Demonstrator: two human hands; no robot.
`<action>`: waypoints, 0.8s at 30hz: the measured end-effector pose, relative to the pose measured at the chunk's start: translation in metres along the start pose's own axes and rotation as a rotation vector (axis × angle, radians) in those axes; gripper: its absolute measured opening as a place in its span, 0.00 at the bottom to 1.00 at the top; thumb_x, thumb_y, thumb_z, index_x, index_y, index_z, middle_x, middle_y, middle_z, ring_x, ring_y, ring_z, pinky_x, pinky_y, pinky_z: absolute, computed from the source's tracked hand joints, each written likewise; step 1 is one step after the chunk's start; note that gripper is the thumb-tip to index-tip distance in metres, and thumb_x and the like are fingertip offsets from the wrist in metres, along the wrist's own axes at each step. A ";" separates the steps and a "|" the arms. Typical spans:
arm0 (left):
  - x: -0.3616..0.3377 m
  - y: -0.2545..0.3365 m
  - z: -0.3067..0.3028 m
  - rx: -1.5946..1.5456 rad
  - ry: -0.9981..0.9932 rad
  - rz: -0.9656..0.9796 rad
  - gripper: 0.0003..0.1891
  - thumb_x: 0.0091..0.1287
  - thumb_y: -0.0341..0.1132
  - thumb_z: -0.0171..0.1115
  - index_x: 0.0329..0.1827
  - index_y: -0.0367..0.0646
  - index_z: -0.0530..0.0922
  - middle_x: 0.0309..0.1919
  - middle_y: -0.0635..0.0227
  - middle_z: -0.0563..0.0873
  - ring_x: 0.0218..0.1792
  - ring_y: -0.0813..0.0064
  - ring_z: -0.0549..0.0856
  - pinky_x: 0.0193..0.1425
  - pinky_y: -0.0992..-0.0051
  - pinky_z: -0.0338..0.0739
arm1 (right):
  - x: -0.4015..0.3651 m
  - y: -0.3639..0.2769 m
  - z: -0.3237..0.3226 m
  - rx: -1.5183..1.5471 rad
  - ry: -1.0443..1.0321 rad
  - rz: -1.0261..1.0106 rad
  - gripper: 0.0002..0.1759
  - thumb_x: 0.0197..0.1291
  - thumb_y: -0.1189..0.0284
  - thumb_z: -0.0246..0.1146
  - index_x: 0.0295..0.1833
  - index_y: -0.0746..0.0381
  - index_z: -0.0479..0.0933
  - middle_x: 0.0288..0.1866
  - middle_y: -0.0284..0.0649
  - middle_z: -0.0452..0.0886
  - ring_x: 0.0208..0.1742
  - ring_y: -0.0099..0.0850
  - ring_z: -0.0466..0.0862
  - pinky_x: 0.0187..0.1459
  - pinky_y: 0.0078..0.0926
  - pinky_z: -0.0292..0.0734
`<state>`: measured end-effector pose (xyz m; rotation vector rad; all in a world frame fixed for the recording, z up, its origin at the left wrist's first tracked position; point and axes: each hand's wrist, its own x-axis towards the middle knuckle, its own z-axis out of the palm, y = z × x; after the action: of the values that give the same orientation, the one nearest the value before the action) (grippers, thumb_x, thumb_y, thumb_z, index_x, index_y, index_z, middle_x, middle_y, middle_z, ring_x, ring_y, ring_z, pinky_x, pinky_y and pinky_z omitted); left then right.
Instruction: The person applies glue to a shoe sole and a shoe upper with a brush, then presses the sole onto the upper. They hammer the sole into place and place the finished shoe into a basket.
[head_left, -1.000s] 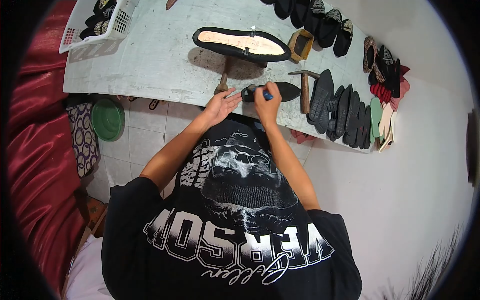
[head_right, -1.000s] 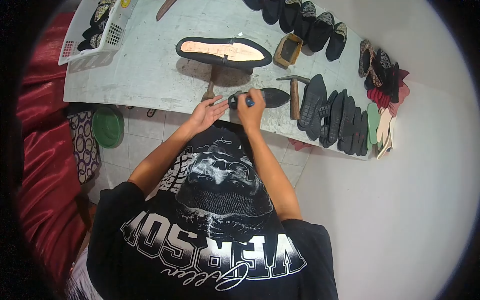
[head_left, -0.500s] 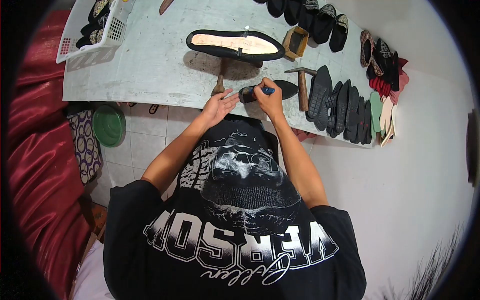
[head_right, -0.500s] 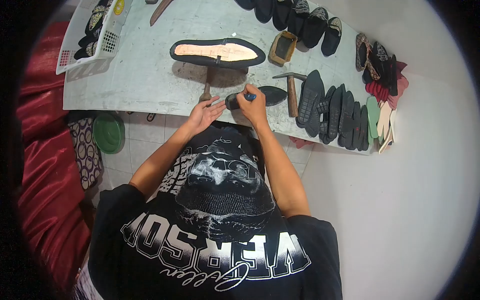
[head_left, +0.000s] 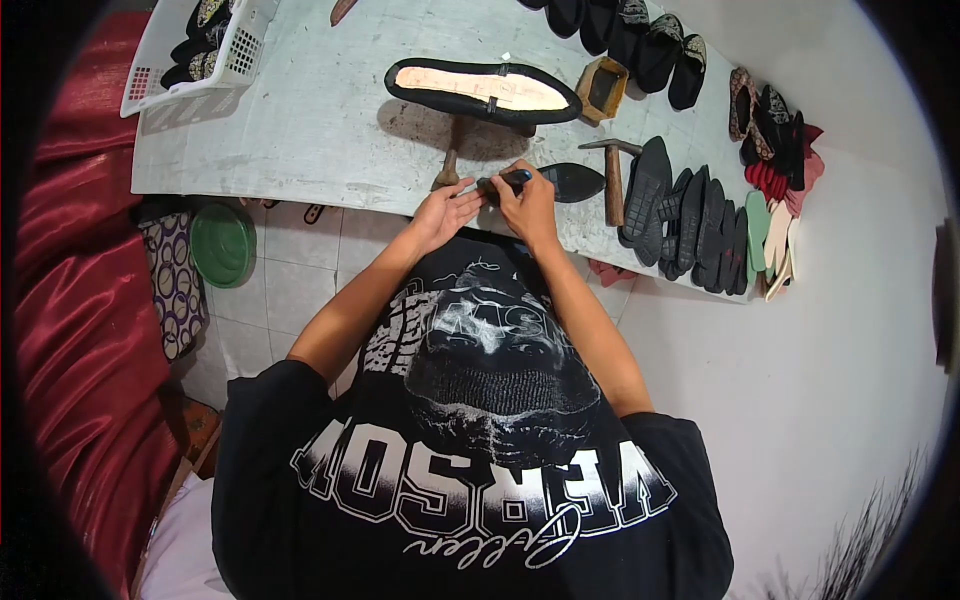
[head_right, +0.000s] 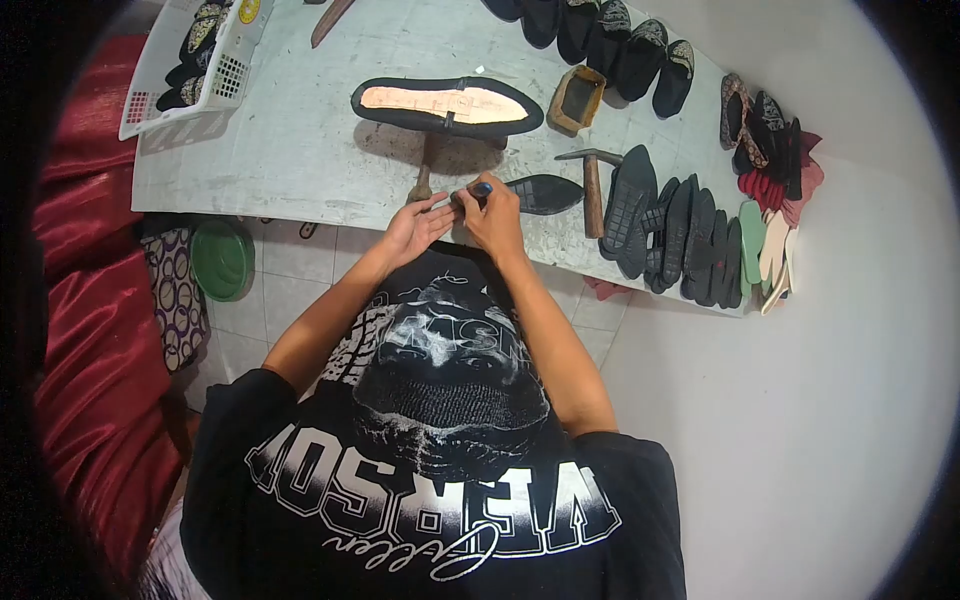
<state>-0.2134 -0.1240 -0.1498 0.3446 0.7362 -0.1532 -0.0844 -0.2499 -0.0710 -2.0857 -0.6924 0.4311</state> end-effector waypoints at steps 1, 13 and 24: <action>-0.002 0.001 0.003 0.013 0.009 -0.005 0.30 0.84 0.39 0.41 0.86 0.37 0.55 0.82 0.44 0.66 0.82 0.54 0.68 0.87 0.63 0.60 | 0.002 -0.001 -0.006 0.016 -0.034 0.089 0.11 0.63 0.74 0.71 0.37 0.69 0.77 0.34 0.56 0.81 0.38 0.57 0.83 0.41 0.46 0.76; -0.005 0.004 0.003 0.013 -0.018 0.006 0.30 0.83 0.39 0.46 0.84 0.37 0.58 0.79 0.46 0.71 0.78 0.56 0.74 0.83 0.65 0.67 | 0.020 0.022 -0.013 -0.056 -0.051 -0.070 0.10 0.62 0.75 0.69 0.36 0.68 0.75 0.33 0.56 0.80 0.37 0.59 0.81 0.38 0.48 0.75; -0.002 0.003 0.000 0.014 -0.016 -0.013 0.29 0.83 0.39 0.45 0.84 0.38 0.58 0.79 0.47 0.71 0.78 0.58 0.74 0.82 0.66 0.68 | 0.015 0.012 -0.033 0.034 -0.294 0.153 0.09 0.60 0.74 0.75 0.41 0.68 0.83 0.36 0.48 0.87 0.31 0.39 0.83 0.33 0.32 0.75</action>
<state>-0.2137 -0.1213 -0.1479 0.3518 0.7221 -0.1732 -0.0512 -0.2673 -0.0631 -2.0719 -0.6892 0.8421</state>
